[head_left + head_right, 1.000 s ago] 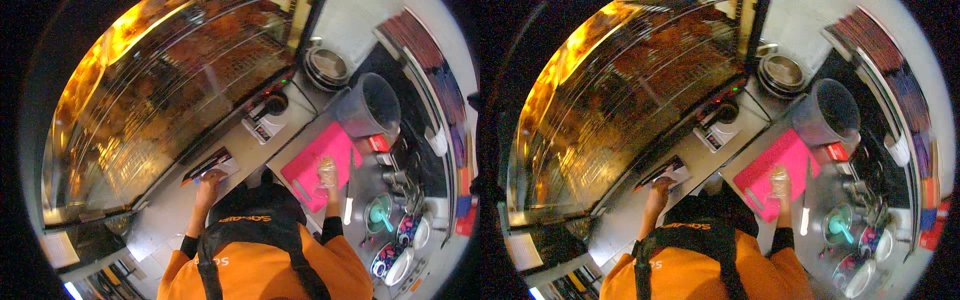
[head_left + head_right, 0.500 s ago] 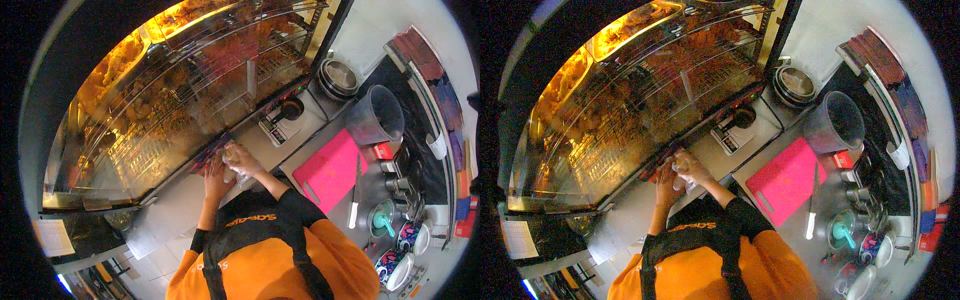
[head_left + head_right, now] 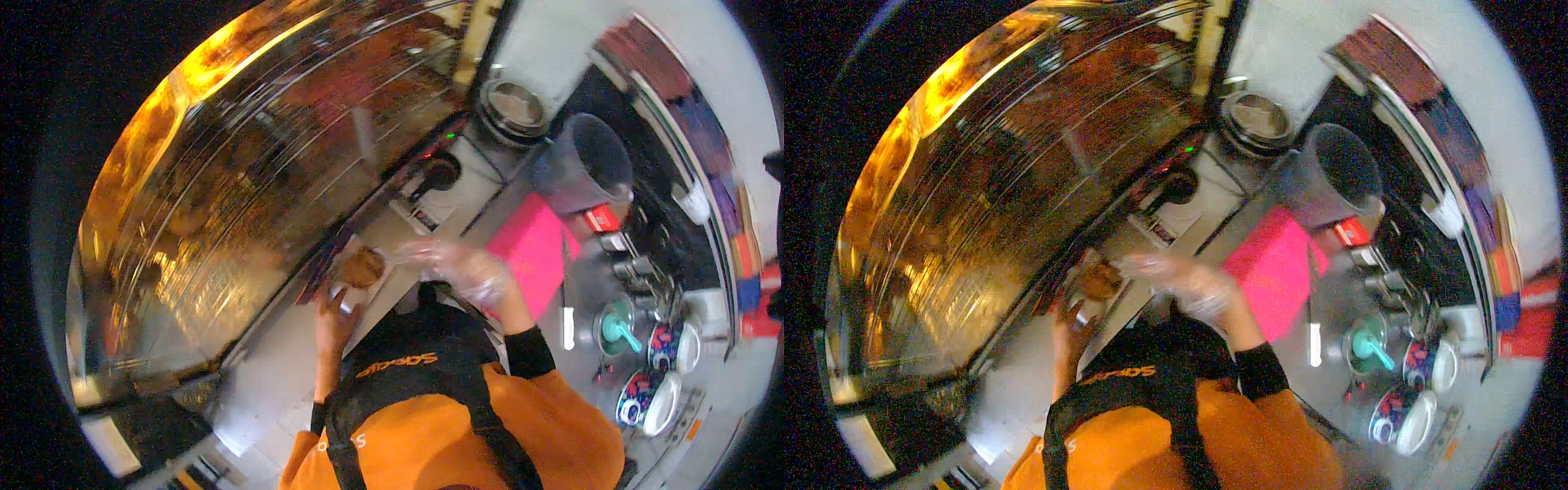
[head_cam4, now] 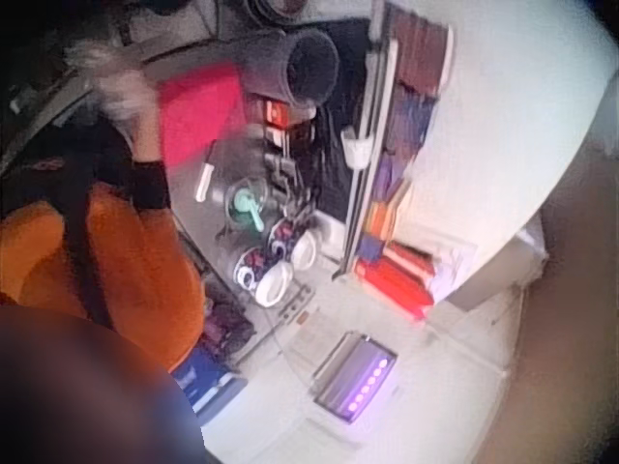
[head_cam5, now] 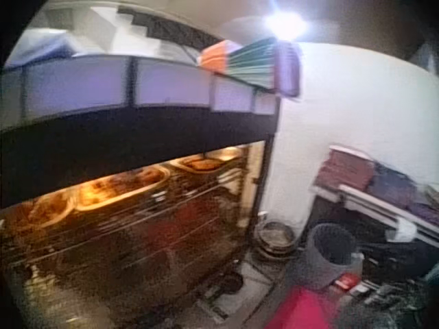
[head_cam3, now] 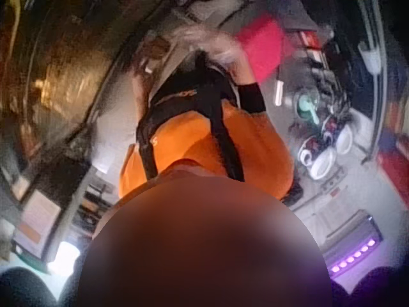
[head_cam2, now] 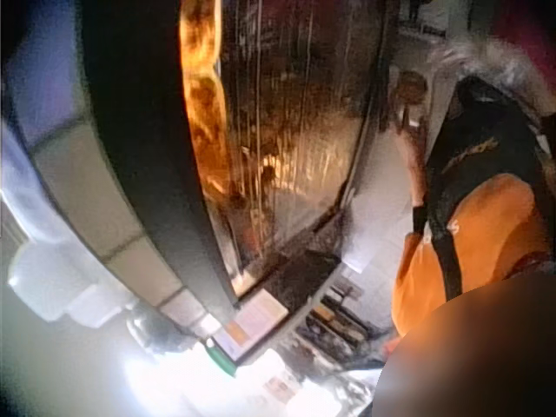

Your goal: The person assembles two takeaway food orders by placing fried chicken and scrambled eggs into boxes, adding receipts, and sealing them in plastic bags. The person uses tongs to retrieve chicken from a heated display and a spoon to scoop eggs from a tray.

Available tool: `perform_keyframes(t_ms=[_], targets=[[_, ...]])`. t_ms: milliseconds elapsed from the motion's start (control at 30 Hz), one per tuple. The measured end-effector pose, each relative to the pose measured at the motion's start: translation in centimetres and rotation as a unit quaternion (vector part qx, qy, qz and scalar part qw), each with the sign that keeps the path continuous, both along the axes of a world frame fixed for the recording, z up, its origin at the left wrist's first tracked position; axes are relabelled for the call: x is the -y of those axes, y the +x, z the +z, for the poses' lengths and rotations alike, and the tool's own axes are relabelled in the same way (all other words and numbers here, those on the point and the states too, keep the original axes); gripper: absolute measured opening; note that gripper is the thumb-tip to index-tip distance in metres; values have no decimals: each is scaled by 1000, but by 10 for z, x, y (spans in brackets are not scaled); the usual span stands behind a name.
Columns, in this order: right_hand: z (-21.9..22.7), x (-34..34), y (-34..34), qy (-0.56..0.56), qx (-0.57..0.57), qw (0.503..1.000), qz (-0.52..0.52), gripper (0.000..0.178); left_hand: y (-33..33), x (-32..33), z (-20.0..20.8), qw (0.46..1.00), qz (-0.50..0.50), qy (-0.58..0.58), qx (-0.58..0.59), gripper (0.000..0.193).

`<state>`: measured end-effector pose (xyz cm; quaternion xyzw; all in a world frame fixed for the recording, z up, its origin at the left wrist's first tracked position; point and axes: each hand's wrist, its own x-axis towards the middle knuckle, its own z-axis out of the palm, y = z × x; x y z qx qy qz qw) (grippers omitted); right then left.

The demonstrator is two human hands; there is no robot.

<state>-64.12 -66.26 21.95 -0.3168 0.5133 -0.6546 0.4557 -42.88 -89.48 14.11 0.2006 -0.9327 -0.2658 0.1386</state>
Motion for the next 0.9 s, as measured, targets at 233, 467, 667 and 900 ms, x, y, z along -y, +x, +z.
perform_keyframes(t_ms=[233,467,667,900], targets=[[-78,-230,-24,542,-412,655,-328,39,54,-6,-44,943,291,115,-111,45],[0,-296,-56,471,-192,826,-242,31,22,28,-112,877,343,336,-35,40],[114,-326,-93,205,-346,538,-740,34,25,38,-168,908,358,216,28,40],[138,-323,-156,-58,-269,447,-851,27,29,25,-118,924,285,250,-51,45]])
